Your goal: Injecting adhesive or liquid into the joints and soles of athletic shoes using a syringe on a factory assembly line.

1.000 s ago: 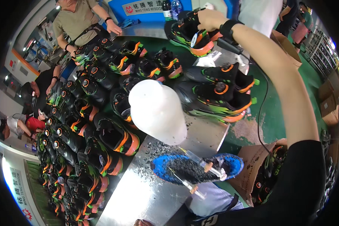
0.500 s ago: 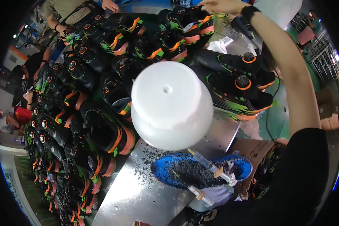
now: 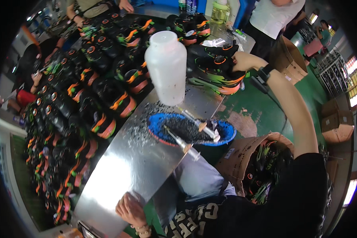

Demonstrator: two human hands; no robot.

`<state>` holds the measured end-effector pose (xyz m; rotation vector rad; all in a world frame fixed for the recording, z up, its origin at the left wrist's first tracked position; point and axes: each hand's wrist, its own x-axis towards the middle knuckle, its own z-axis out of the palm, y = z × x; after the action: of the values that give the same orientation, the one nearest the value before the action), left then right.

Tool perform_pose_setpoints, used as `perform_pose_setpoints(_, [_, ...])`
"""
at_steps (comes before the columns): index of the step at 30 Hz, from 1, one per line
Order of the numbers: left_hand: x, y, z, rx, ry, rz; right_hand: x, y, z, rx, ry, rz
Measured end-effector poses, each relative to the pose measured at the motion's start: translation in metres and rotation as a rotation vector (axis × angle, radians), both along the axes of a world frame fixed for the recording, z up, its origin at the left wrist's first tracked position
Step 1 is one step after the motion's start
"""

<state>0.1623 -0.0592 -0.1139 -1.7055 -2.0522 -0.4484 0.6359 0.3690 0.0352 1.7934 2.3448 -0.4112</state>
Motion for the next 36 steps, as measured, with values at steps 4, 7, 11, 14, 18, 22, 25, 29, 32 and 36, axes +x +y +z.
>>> perform_pose_setpoints(4, [0.009,-0.005,0.014,0.01,-0.14,-0.031,0.008,0.013,-0.016,0.289,-0.016,0.078])
perform_pose_setpoints(7, [0.01,-0.01,0.011,0.026,-0.173,-0.097,0.02,-0.024,0.04,0.389,-0.228,0.083])
perform_pose_setpoints(11, [0.008,-0.022,0.015,0.048,-0.158,-0.136,0.043,-0.103,0.118,0.466,-0.026,-0.043])
perform_pose_setpoints(14, [0.007,-0.018,0.013,0.089,-0.159,-0.186,0.033,-0.186,0.173,0.519,-0.137,-0.124])
perform_pose_setpoints(18, [0.003,-0.032,0.014,0.062,-0.126,-0.137,-0.005,-0.258,0.182,0.265,0.134,-0.148])
perform_pose_setpoints(22, [0.005,-0.011,0.019,0.193,-0.257,-0.244,-0.022,-0.311,0.155,0.568,0.403,0.102])
perform_pose_setpoints(25, [0.0,-0.045,0.018,0.227,-0.326,-0.158,-0.134,-0.293,0.125,0.193,0.4,0.502])
perform_pose_setpoints(29, [0.006,-0.081,0.019,0.24,-0.479,-0.203,-0.244,-0.279,0.08,0.163,0.293,0.677])
perform_pose_setpoints(32, [0.005,-0.121,0.008,0.227,-0.476,-0.121,-0.32,-0.269,0.041,0.072,0.368,0.726])
perform_pose_setpoints(36, [-0.002,-0.157,0.0,0.169,-0.542,0.002,-0.378,-0.262,0.006,0.109,0.326,0.751])
